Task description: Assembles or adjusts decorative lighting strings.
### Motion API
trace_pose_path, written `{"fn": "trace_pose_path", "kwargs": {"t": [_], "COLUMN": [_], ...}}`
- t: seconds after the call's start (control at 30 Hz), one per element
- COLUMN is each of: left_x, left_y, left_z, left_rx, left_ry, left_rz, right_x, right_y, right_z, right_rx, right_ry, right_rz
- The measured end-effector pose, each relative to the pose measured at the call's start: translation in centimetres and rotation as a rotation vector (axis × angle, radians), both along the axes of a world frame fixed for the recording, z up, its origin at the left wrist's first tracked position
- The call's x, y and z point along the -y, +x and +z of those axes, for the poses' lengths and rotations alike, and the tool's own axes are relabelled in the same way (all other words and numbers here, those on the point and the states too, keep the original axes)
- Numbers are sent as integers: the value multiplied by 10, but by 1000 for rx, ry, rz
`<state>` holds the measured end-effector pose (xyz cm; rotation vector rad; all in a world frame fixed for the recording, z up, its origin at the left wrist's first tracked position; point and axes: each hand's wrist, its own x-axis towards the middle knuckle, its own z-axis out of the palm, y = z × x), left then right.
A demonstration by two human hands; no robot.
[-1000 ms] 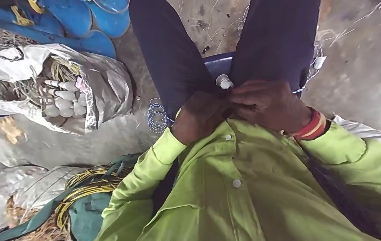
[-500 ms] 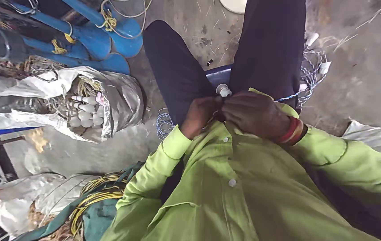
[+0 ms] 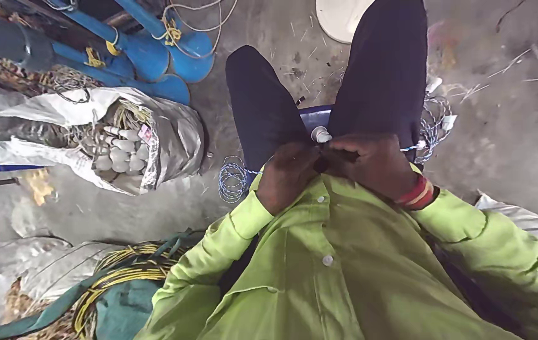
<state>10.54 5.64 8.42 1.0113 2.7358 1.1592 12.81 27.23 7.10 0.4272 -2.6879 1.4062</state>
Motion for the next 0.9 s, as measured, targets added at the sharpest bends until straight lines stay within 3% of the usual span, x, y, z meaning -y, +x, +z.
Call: {"fn": "trace_pose_path", "kwargs": {"t": [0.23, 0.5, 0.63, 0.8, 0.9], "left_x": [-5, -8, -4, 11, 10], "left_y": [-4, -36, -44, -48, -49], "left_z": [8, 21, 28, 34, 33], "left_rx": [28, 308, 502, 947, 1102], "left_ry": [-17, -35, 15, 212, 229], "left_rz": [-30, -155, -135, -33, 3], "right_x": [-5, -10, -12, -10, -7], "right_y": [-4, -10, -23, -37, -31], "right_z": [-3, -9, -14, -18, -21], "right_rx": [-147, -420, -451, -412, -420], "right_ry": [15, 34, -51, -221, -225], "right_rz": [79, 95, 82, 216, 192]}}
